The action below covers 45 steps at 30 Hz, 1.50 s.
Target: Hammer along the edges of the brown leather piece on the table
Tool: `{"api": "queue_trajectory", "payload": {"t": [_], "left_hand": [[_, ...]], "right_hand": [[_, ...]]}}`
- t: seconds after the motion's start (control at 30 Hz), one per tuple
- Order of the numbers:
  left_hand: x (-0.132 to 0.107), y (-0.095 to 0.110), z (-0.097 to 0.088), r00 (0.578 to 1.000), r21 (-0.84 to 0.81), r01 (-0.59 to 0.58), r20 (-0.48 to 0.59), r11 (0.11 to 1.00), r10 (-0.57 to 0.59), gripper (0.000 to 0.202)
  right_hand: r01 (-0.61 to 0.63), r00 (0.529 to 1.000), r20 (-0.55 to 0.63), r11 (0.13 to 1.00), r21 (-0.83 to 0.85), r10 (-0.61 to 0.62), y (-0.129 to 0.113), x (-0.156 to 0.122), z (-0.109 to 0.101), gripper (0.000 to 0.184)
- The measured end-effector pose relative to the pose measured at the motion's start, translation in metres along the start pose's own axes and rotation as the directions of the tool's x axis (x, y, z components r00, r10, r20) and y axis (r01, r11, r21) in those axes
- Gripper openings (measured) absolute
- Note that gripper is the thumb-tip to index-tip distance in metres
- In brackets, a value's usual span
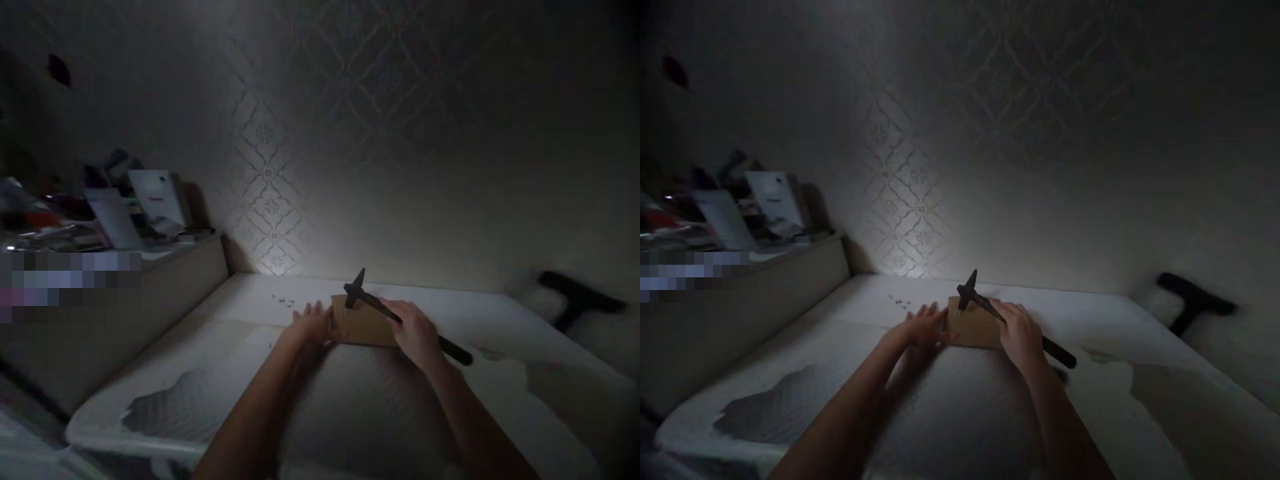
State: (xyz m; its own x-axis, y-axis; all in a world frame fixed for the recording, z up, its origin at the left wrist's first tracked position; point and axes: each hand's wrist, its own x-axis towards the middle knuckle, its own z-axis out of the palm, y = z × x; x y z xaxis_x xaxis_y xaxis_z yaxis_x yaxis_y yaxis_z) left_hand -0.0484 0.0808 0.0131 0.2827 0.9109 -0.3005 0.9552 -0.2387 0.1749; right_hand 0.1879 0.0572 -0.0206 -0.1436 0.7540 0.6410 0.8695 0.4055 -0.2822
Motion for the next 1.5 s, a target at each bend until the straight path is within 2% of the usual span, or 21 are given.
{"api": "queue_trajectory", "payload": {"t": [0.37,0.47,0.53,0.63,0.73,0.83,0.9,0.97,1.03,1.1,1.17,1.27,1.37,1.43,1.5], "left_hand": [[0.003,0.0,0.002,1.0,0.011,0.008,0.0,1.0,-0.008,0.087],[0.003,0.0,0.002,1.0,0.014,0.008,-0.01,1.0,-0.008,0.09],[0.002,0.0,0.002,1.0,0.009,0.007,-0.004,1.0,-0.007,0.092],[0.0,0.001,0.001,1.0,-0.007,0.009,-0.006,1.0,-0.009,0.092],[-0.003,0.002,-0.002,0.999,-0.017,0.009,-0.034,1.0,-0.01,0.089],[-0.004,0.0,-0.005,0.995,-0.04,-0.015,-0.097,0.999,0.011,0.079],[-0.003,-0.003,-0.007,0.985,-0.064,-0.004,-0.175,0.998,-0.007,0.065],[-0.002,-0.007,-0.01,0.955,-0.094,0.093,-0.275,0.991,-0.115,0.05],[-0.001,-0.013,-0.012,0.887,-0.144,0.256,-0.359,0.956,-0.291,0.04],[-0.002,-0.02,-0.013,0.805,-0.204,0.394,-0.393,0.896,-0.444,0.035],[-0.002,-0.026,-0.013,0.75,-0.248,0.474,-0.389,0.845,-0.535,0.036],[-0.001,-0.034,-0.012,0.722,-0.277,0.504,-0.384,0.818,-0.575,0.035],[0.002,-0.039,-0.01,0.719,-0.315,0.494,-0.376,0.811,-0.584,0.031],[0.005,-0.042,-0.01,0.715,-0.349,0.497,-0.355,0.795,-0.603,0.031],[0.009,-0.045,-0.009,0.706,-0.37,0.504,-0.345,0.78,-0.619,0.032]], "right_hand": [[-0.023,1.0,0.002,0.998,0.053,0.023,0.004,0.0,0.002,0.048],[-0.068,0.997,-0.04,0.996,0.064,0.071,0.011,0.0,0.001,0.044],[-0.159,0.985,-0.063,0.987,0.02,0.16,0.016,0.0,-0.001,0.04],[-0.364,0.931,-0.069,0.925,-0.114,0.358,0.022,-0.001,-0.004,0.033],[-0.531,0.845,-0.071,0.819,-0.217,0.53,0.026,-0.003,-0.008,0.032],[-0.621,0.776,-0.081,0.736,-0.27,0.626,0.03,-0.004,-0.011,0.036],[-0.645,0.753,-0.083,0.707,-0.289,0.653,0.032,-0.005,-0.012,0.036],[-0.659,0.738,-0.084,0.688,-0.305,0.669,0.034,-0.006,-0.013,0.033],[-0.671,0.722,-0.075,0.67,-0.317,0.688,0.036,-0.006,-0.013,0.031],[-0.686,0.7,-0.055,0.649,-0.329,0.712,0.037,-0.007,-0.012,0.029],[-0.688,0.689,-0.025,0.642,-0.337,0.725,0.036,-0.007,-0.013,0.028],[-0.652,0.734,-0.072,0.671,-0.354,0.675,0.033,-0.005,-0.014,0.034],[-0.545,0.838,-0.152,0.785,-0.294,0.525,0.024,0.0,-0.01,0.037],[-0.401,0.916,-0.105,0.9,-0.172,0.388,0.015,0.002,-0.003,0.035],[-0.239,0.971,-0.009,0.97,-0.041,0.239,0.005,0.002,0.007,0.035]]}}
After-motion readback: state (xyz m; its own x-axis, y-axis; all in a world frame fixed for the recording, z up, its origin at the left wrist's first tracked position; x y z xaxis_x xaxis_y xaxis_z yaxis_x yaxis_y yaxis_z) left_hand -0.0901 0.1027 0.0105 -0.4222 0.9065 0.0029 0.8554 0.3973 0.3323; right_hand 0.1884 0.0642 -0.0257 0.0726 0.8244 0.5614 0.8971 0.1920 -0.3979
